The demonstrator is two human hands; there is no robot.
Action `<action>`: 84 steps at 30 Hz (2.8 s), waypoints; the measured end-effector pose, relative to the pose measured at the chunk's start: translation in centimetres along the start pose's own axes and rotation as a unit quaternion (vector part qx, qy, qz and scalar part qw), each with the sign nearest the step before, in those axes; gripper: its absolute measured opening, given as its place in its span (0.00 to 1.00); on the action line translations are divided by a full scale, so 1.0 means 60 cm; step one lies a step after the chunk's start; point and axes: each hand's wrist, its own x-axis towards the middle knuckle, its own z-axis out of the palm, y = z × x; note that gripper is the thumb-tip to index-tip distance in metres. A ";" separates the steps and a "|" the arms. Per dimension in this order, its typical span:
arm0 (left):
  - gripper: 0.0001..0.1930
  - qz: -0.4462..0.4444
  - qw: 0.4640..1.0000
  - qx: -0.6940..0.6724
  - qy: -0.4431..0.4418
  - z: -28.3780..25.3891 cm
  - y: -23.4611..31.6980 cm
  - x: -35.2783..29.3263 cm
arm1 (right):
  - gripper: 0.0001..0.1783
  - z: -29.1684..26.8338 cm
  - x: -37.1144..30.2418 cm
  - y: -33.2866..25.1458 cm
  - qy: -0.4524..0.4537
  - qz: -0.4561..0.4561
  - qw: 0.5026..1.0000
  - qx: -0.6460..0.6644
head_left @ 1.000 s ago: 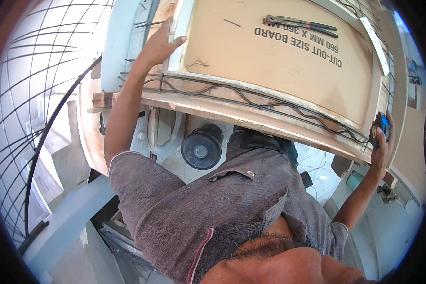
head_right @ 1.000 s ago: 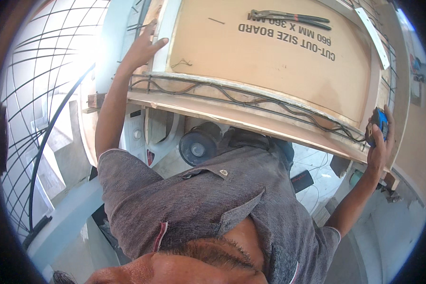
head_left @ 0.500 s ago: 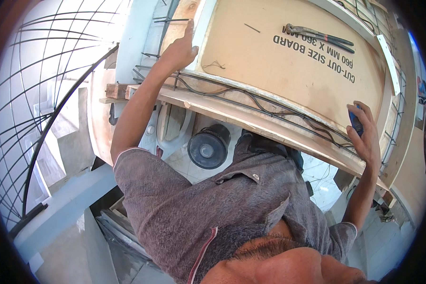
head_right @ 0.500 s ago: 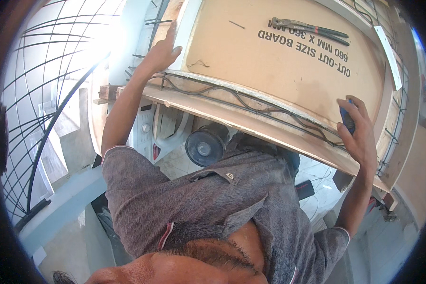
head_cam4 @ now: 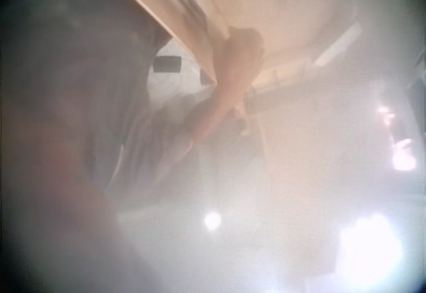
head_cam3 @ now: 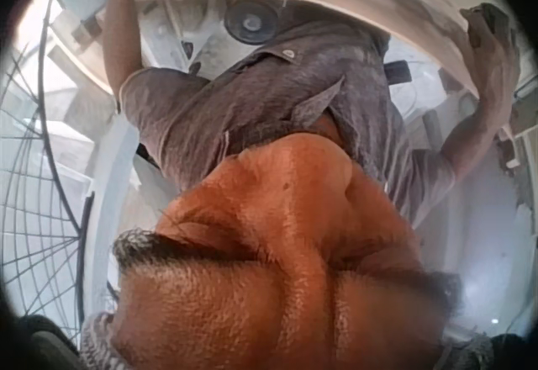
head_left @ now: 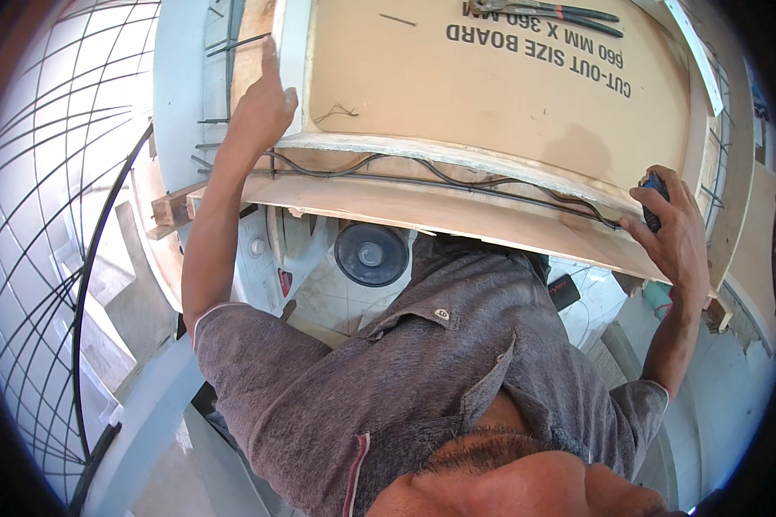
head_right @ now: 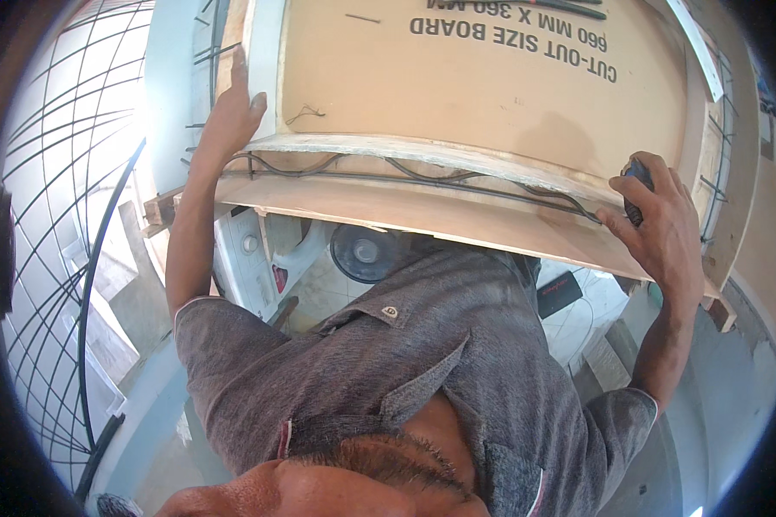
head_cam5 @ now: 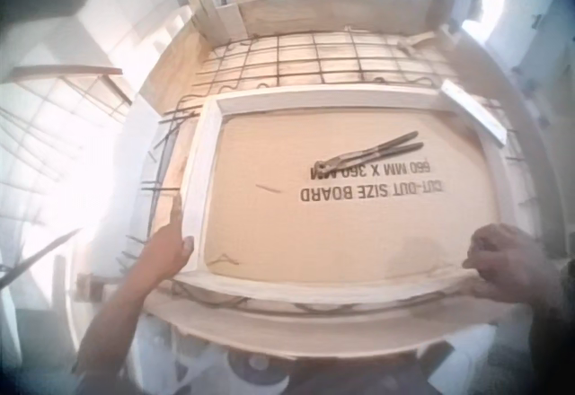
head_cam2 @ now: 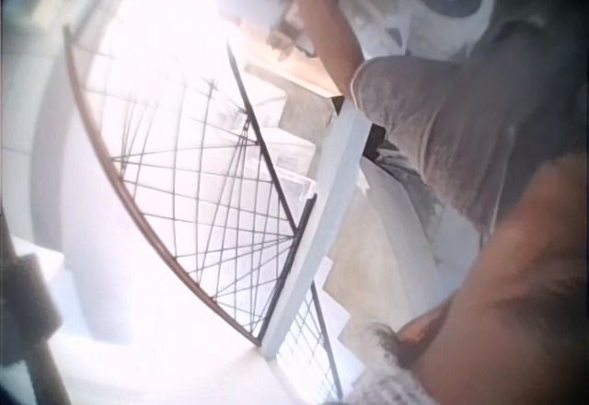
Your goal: The person positions and fits together wooden boards for a frame, measures dimensions using a tape measure, and marks locations on a board.
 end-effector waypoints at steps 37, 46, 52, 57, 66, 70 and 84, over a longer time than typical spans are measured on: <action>0.38 0.179 0.948 0.074 0.252 -0.044 0.028 0.098 | 0.07 0.028 0.001 0.023 -0.056 -0.031 0.996 -0.063; 0.32 0.045 0.970 0.062 0.230 -0.046 0.035 0.420 | 0.07 0.034 0.003 0.044 -0.063 -0.034 0.997 -0.039; 0.31 0.082 0.973 0.020 0.213 -0.039 0.024 0.450 | 0.09 0.036 0.004 0.051 -0.088 -0.008 0.996 -0.006; 0.30 0.111 0.958 0.090 0.249 -0.020 -0.022 0.477 | 0.09 0.026 0.016 0.044 -0.115 -0.006 0.993 0.000; 0.24 0.166 0.960 0.032 0.225 -0.055 -0.009 0.451 | 0.08 0.026 0.022 0.038 -0.128 0.002 0.992 0.020; 0.24 0.125 0.960 0.022 0.248 -0.042 -0.007 0.450 | 0.08 0.028 0.021 0.038 -0.115 -0.009 0.993 0.020; 0.28 0.265 0.964 -0.010 -0.029 -0.065 0.324 0.537 | 0.09 0.021 0.028 0.059 -0.133 -0.035 0.990 0.007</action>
